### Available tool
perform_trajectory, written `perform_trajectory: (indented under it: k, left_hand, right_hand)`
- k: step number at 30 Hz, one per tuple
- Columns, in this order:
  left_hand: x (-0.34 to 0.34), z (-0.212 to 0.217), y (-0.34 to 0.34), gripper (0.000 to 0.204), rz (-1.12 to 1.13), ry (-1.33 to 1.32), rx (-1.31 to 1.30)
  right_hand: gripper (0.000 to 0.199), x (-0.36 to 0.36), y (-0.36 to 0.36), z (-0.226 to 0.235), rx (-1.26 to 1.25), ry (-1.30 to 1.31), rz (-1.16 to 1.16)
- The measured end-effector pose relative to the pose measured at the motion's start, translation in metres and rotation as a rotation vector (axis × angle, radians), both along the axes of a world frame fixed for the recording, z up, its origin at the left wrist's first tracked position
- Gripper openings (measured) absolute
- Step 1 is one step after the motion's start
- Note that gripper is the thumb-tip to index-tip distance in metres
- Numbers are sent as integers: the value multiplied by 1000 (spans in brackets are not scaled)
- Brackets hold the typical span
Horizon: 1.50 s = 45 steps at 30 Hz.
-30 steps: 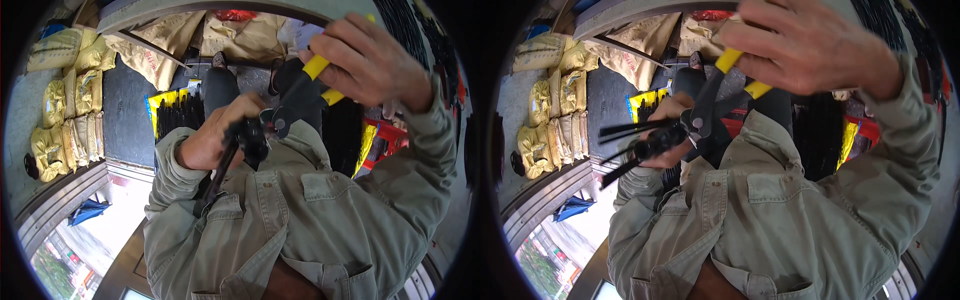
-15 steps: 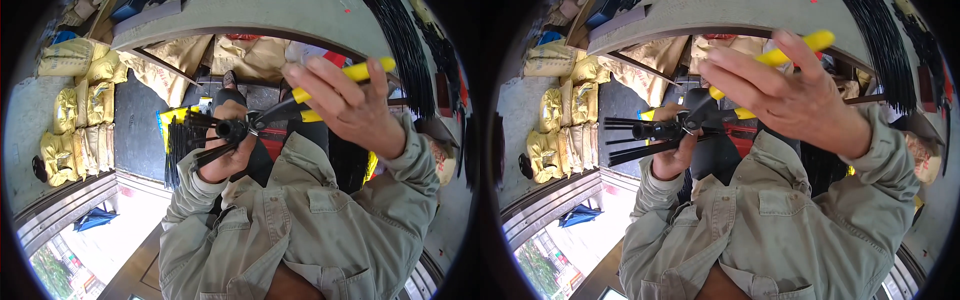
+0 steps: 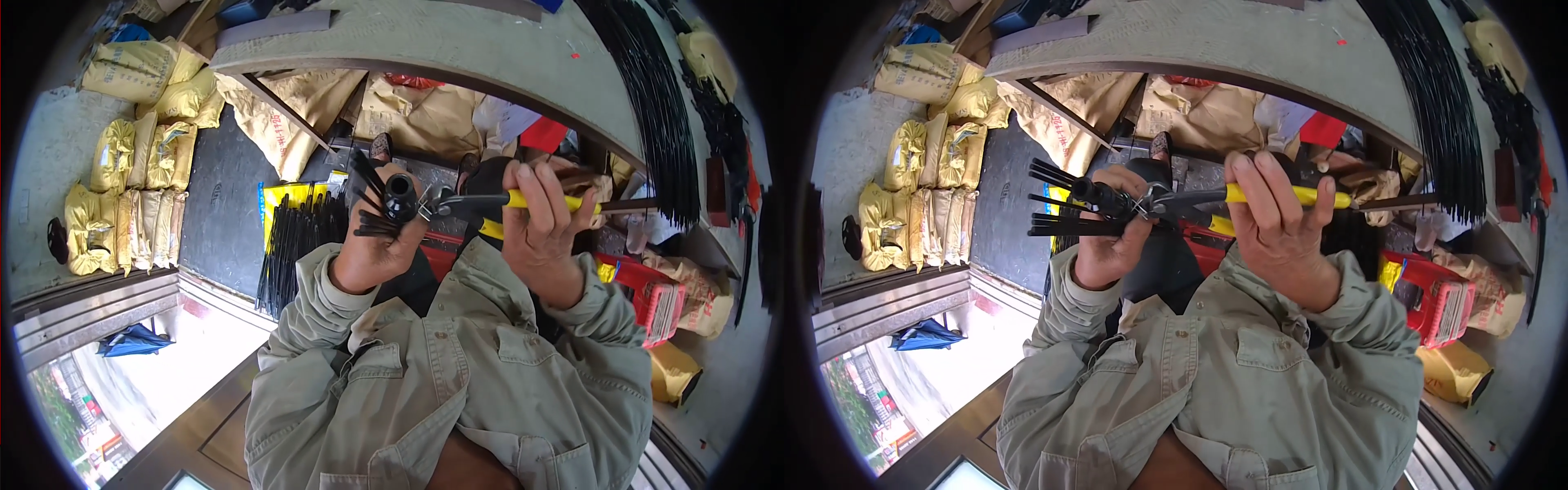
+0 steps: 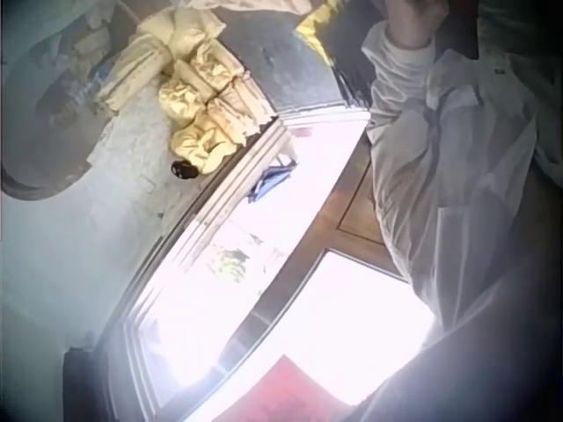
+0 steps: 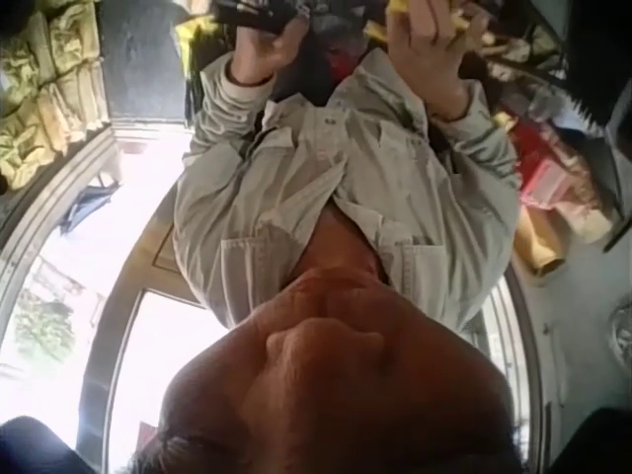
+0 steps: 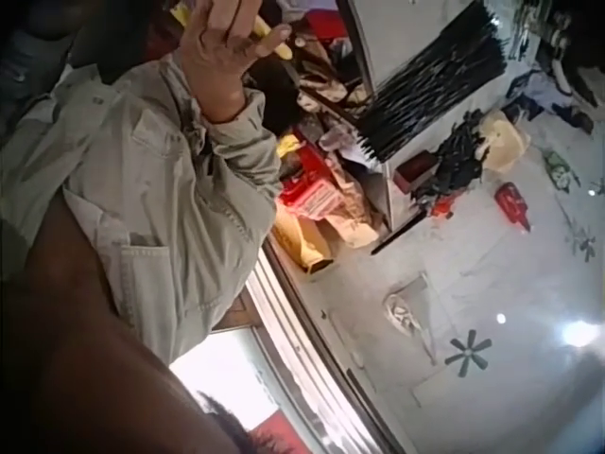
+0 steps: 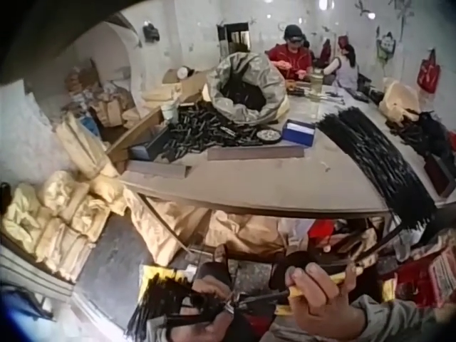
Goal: Bundling groups of black cable strands together and using pliers to trim excess material.
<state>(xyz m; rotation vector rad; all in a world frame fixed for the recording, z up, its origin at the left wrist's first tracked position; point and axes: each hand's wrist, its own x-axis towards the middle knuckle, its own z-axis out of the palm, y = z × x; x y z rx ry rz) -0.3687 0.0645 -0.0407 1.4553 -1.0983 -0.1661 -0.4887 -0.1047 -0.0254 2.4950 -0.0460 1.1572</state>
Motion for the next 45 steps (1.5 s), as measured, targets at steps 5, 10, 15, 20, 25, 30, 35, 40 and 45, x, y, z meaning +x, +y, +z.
perform_trajectory:
  k: [5, 10, 15, 20, 25, 30, 35, 40, 45]
  left_hand:
    - [-4, 3, 0, 26, 18, -64, -16]
    - [-7, 12, -3, 26, 30, 61, -66]
    - [-1, 11, 0, 24, -24, 53, -94]
    - [-1, 16, 4, 23, 11, 166, -61]
    - [7, 15, -1, 37, 25, 48, -19]
    - [7, 15, -2, 38, 66, 107, -14]
    - [9, 8, -3, 36, 157, 109, -19]
    - [6, 7, -6, 32, 120, 109, -67]
    - [4, 8, -3, 31, 136, 135, -70]
  right_hand:
    - [24, 1, 3, -9, 51, -27, 17]
    - [22, 16, -18, -7, -191, -165, 58]
    - [32, 17, -15, 13, -121, -28, 125]
    - [29, 18, -17, 8, -159, -37, 112]
    - [21, 29, -28, 19, -298, -119, 176]
    - [15, 30, -21, 52, -280, 67, 170]
    - [14, 26, -15, 44, -114, 174, 173]
    - [17, 20, -3, 3, -59, 81, 96]
    - [24, 21, 8, -18, 60, -28, 73]
